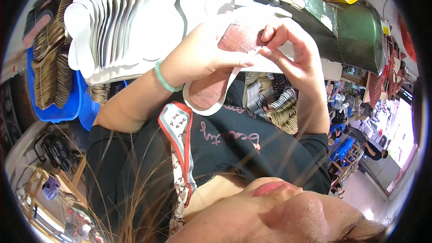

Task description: The person takes a bundle of shoe insoles from a bin and removes the rubber band. They then separate the insole pieces and fit printed shoe pads onto the insole bases by hand.

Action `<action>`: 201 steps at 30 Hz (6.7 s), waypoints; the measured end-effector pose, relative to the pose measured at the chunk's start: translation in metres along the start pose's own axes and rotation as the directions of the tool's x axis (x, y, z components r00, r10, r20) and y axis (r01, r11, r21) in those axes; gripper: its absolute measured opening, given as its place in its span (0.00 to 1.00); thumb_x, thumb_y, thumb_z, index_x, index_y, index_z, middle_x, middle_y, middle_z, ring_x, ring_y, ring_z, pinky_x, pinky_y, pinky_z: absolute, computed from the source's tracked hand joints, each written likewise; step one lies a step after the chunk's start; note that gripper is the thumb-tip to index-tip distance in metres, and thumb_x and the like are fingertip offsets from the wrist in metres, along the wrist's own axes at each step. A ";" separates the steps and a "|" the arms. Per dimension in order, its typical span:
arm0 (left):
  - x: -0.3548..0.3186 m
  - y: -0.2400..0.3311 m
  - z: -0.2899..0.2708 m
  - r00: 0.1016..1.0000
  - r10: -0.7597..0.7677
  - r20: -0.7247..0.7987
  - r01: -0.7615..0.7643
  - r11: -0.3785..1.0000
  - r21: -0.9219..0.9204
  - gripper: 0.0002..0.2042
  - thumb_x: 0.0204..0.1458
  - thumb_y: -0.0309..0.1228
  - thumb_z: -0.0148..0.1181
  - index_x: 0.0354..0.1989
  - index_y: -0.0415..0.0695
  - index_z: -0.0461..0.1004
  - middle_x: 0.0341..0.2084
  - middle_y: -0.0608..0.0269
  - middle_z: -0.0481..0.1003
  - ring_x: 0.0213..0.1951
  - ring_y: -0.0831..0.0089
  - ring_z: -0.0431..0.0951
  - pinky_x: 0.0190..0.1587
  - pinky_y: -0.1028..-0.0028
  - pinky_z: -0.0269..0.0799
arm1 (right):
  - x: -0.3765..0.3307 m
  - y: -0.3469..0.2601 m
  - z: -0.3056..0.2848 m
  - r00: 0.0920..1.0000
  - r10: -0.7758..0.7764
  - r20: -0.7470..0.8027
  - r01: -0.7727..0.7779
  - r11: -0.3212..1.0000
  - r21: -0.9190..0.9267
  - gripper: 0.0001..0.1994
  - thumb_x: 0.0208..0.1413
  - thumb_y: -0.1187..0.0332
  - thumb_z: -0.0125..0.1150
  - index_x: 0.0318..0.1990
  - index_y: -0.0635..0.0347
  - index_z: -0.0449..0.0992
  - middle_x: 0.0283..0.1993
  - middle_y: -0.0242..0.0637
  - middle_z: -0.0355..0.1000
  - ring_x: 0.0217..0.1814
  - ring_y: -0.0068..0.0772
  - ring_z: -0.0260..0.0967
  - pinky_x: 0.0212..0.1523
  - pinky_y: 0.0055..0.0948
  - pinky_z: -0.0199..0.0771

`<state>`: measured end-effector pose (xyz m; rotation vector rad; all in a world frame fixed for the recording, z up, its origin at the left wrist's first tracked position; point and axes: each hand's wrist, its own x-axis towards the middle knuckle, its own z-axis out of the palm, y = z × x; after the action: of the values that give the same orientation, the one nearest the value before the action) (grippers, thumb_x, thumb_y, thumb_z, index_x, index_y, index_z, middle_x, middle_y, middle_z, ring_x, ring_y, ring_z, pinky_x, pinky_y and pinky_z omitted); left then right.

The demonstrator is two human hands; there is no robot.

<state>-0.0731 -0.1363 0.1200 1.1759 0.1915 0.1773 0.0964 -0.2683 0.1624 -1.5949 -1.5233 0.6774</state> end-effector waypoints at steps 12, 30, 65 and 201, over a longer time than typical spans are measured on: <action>0.018 -0.014 -0.015 0.944 0.228 -0.240 -0.270 0.949 -0.161 0.25 0.49 0.17 0.58 0.57 0.34 0.61 0.45 0.56 0.73 0.46 0.73 0.74 0.50 0.74 0.70 | -0.012 -0.006 0.071 0.886 0.463 -0.032 -0.401 0.797 0.452 0.12 0.59 0.64 0.56 0.35 0.66 0.76 0.34 0.32 0.74 0.35 0.18 0.70 0.37 0.22 0.70; 0.098 -0.020 -0.015 0.780 0.423 -0.461 -0.521 0.847 -0.103 0.15 0.45 0.22 0.65 0.41 0.34 0.69 0.34 0.58 0.77 0.33 0.75 0.78 0.37 0.78 0.75 | 0.001 0.029 0.051 0.813 0.568 -0.131 -0.362 0.668 0.651 0.22 0.57 0.64 0.58 0.54 0.70 0.67 0.42 0.41 0.74 0.38 0.25 0.73 0.38 0.23 0.74; 0.139 0.013 -0.027 0.988 0.010 -0.152 -0.005 0.999 0.033 0.18 0.51 0.31 0.62 0.48 0.35 0.74 0.40 0.61 0.77 0.44 0.77 0.75 0.50 0.78 0.68 | -0.005 0.004 0.041 0.755 0.633 -0.169 -0.038 0.299 0.953 0.20 0.61 0.60 0.48 0.49 0.71 0.65 0.32 0.46 0.73 0.28 0.40 0.74 0.28 0.27 0.73; 0.215 0.056 -0.083 0.488 -0.609 0.625 0.256 0.785 0.564 0.12 0.55 0.29 0.58 0.46 0.39 0.72 0.35 0.67 0.74 0.36 0.80 0.72 0.37 0.79 0.71 | 0.008 0.034 0.061 0.748 0.603 -0.279 0.066 0.350 0.934 0.18 0.61 0.62 0.50 0.48 0.72 0.71 0.41 0.44 0.75 0.38 0.36 0.77 0.34 0.25 0.77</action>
<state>0.1130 0.0098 0.1285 1.4684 -0.2820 -0.9163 0.0658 -0.2466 0.1032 -0.9708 -0.1676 0.8785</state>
